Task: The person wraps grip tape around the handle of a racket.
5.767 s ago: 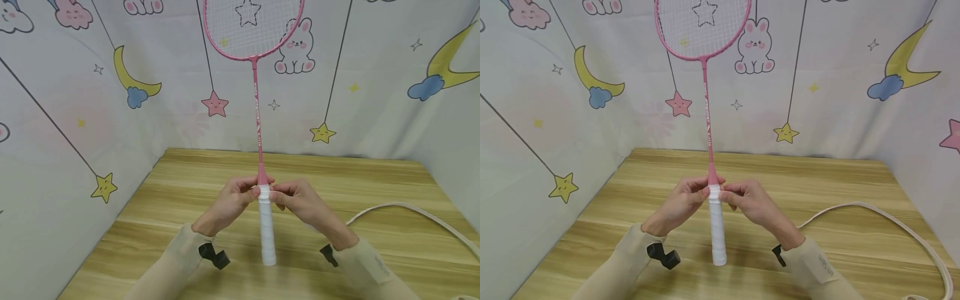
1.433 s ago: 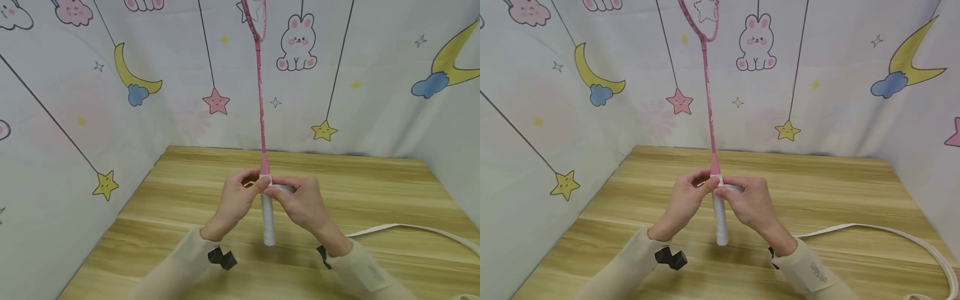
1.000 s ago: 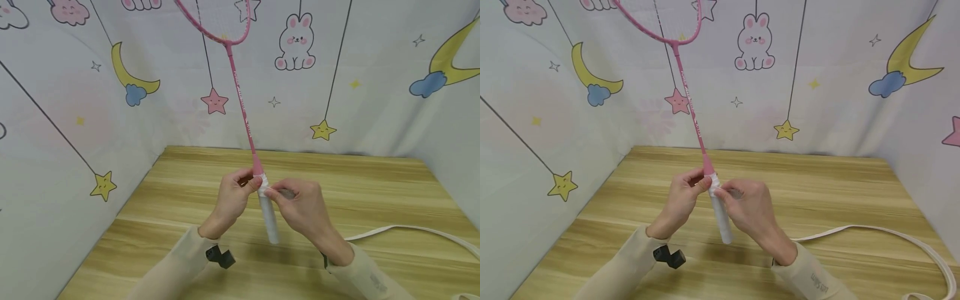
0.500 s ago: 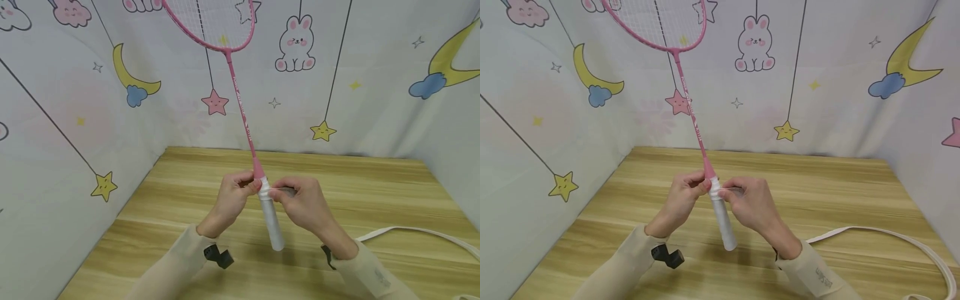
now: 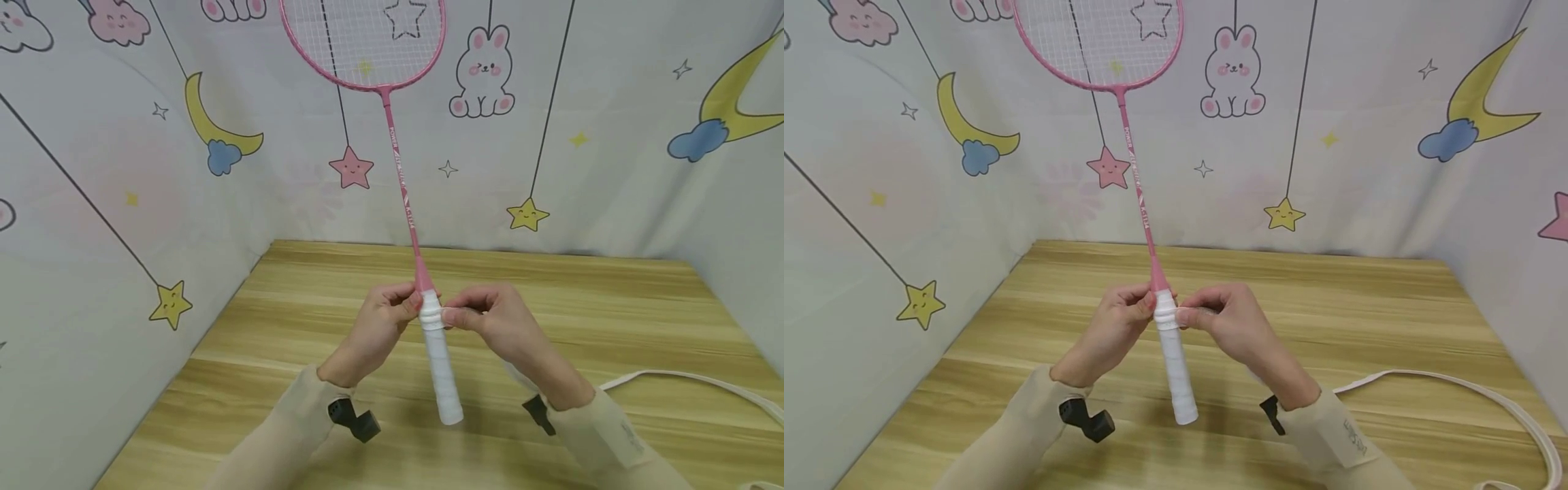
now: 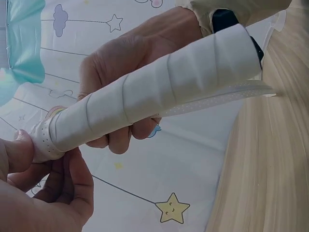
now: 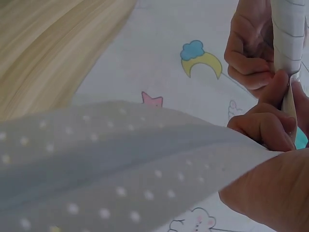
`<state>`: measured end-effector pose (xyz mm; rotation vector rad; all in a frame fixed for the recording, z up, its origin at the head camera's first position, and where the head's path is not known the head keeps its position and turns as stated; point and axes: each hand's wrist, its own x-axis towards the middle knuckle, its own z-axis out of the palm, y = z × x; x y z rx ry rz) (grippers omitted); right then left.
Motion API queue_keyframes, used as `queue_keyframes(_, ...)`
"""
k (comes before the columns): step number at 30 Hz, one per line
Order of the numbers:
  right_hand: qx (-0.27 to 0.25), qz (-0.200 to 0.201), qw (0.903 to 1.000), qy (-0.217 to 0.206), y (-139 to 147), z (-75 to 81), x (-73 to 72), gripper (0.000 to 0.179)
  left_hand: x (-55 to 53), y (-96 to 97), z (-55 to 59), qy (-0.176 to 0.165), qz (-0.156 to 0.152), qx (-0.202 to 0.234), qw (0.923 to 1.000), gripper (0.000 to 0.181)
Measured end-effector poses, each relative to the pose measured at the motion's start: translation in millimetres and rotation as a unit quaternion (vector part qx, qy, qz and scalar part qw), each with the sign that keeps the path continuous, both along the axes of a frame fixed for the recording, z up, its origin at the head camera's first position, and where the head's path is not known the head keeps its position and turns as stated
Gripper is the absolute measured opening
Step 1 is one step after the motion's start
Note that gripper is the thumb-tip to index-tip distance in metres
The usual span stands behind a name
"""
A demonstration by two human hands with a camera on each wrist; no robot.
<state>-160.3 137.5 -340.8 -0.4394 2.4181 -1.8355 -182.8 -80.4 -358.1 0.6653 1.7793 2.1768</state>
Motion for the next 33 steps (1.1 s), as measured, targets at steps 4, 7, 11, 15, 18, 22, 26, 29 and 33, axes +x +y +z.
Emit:
queue_keyframes(4, -0.014, 0.005, 0.9999, -0.008, -1, 0.8, -0.7, 0.018, -1.7, -1.8, -1.1, -0.019, -0.011, 0.025, 0.9994, 0.078)
queue_keyframes(7, -0.021, 0.012, 0.9995, -0.019, -1, 0.7, -1.6, 0.021, -2.7, -3.4, -2.2, -0.030, -0.024, 0.033, 0.9987, 0.063)
queue_keyframes(11, -0.027, 0.028, 0.9987, -0.033, 1, -1.4, -3.2, 0.028, -3.9, -4.6, -2.6, -0.032, -0.054, 0.027, 0.9976, 0.036)
queue_keyframes(15, -0.047, 0.079, 0.9953, -0.030, 4, -6.4, -6.8, 0.042, -5.0, -5.4, -1.7, -0.031, -0.083, 0.027, 0.9957, 0.034)
queue_keyframes(18, -0.078, 0.142, 0.9865, -0.019, 5, -10.5, -9.6, 0.053, -5.1, -5.7, -0.1, -0.024, -0.101, 0.027, 0.9943, 0.036)
queue_keyframes(22, -0.118, 0.198, 0.9730, 0.016, 4, -14.8, -11.7, 0.054, -4.8, -5.7, 3.0, -0.001, -0.109, 0.016, 0.9939, 0.056)
queue_keyframes(26, -0.117, 0.147, 0.9807, 0.053, 2, -14.0, -8.4, 0.046, -2.6, -3.3, 5.5, 0.014, -0.064, -0.008, 0.9978, 0.093)
queue_keyframes(29, -0.085, 0.079, 0.9913, 0.062, 1, -9.6, -4.1, 0.037, 2.3, 1.7, 6.2, 0.018, 0.020, -0.041, 0.9988, 0.074)
queue_keyframes(33, -0.048, 0.024, 0.9964, 0.065, -2, -5.5, -1.5, 0.031, 7.4, 10.3, 6.1, 0.041, 0.116, -0.092, 0.9881, 0.034)
